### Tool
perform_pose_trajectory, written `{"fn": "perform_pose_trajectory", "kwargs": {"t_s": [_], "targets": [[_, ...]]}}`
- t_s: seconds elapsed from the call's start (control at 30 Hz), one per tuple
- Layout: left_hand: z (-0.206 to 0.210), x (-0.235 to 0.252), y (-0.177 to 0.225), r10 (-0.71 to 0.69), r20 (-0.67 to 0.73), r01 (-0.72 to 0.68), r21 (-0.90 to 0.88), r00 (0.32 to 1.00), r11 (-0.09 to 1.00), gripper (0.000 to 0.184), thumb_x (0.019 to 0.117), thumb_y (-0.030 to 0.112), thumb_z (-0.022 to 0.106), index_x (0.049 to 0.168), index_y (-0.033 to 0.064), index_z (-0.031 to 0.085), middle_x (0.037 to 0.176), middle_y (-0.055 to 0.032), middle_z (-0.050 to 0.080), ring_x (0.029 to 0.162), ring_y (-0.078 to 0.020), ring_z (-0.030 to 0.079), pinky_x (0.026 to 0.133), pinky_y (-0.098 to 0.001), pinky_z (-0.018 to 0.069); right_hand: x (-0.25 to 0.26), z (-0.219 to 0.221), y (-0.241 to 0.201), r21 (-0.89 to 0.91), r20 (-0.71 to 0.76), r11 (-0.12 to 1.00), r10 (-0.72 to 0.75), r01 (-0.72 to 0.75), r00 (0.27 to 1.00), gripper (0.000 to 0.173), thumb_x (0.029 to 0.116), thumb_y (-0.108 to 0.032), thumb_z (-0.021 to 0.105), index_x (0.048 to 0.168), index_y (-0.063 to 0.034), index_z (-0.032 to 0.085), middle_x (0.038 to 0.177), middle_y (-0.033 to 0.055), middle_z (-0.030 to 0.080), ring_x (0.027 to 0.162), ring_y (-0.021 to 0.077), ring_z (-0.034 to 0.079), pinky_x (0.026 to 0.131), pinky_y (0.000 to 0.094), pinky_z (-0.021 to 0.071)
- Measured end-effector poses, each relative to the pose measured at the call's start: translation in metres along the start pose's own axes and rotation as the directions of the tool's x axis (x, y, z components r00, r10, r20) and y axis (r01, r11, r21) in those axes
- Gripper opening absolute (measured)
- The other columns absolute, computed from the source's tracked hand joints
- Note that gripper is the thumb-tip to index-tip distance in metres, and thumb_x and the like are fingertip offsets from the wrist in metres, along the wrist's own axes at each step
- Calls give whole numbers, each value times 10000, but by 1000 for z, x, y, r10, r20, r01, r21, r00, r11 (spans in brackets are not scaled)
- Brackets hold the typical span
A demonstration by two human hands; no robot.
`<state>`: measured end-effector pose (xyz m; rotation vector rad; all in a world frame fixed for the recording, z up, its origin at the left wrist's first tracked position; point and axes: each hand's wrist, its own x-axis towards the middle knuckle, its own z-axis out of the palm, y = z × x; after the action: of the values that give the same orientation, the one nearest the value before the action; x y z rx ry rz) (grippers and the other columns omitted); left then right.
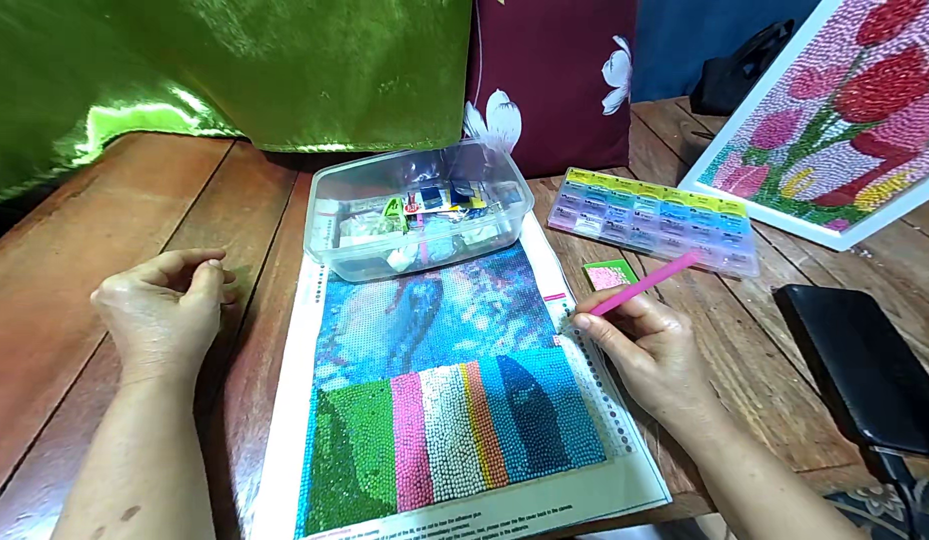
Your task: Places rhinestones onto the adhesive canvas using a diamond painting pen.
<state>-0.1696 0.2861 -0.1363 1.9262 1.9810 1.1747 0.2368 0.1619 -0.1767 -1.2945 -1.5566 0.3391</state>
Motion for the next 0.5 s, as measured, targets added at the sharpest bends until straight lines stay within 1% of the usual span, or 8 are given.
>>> {"fn": "perform_pose_trajectory", "kwargs": {"t_s": [0.07, 0.17, 0.3, 0.37, 0.5], "targets": [[0, 0, 1, -2, -5, 2, -6, 1000, 1000, 301, 1047, 109, 465, 1196, -79, 647, 944, -222, 678, 713, -205, 621, 728, -423, 535, 0, 1, 1, -24, 0, 1000, -17, 17, 1000, 109, 945, -137, 643, 980, -53, 704, 806, -48, 659, 691, -68, 585, 647, 76, 491], [1, 1, -1, 19, -32, -19, -8, 999, 1000, 321, 1020, 148, 474, 1161, -66, 668, 904, -197, 685, 678, -154, 608, 687, -373, 527, -1, 2, 2, -46, 10, 998, -37, 37, 999, 115, 946, -152, 647, 971, -58, 709, 819, -43, 665, 692, -68, 579, 646, 74, 487], [2, 1, -3, 20, -32, -20, -4, 999, 1000, 325, 1022, 157, 477, 1165, -64, 668, 907, -198, 683, 677, -150, 605, 692, -370, 524, -1, 3, 2, -59, 13, 997, -47, 48, 999, 118, 935, -145, 642, 950, -53, 714, 805, -40, 656, 680, -74, 562, 642, 69, 472], [2, 1, -2, 19, -36, -19, -4, 999, 1000, 326, 1019, 164, 479, 1163, -58, 670, 901, -186, 686, 669, -138, 605, 681, -357, 528, -1, 4, 2, -65, 17, 996, -60, 61, 998, 117, 933, -142, 640, 946, -53, 714, 808, -37, 657, 681, -72, 558, 640, 68, 466], [1, 1, -2, 19, -32, -19, -1, 999, 1000, 328, 1020, 164, 478, 1169, -56, 670, 903, -188, 687, 674, -145, 604, 684, -368, 521, -2, 4, 3, -124, 36, 988, -86, 90, 996, 125, 929, -169, 643, 934, -69, 719, 784, -38, 651, 686, -55, 563, 654, 84, 466]]}}
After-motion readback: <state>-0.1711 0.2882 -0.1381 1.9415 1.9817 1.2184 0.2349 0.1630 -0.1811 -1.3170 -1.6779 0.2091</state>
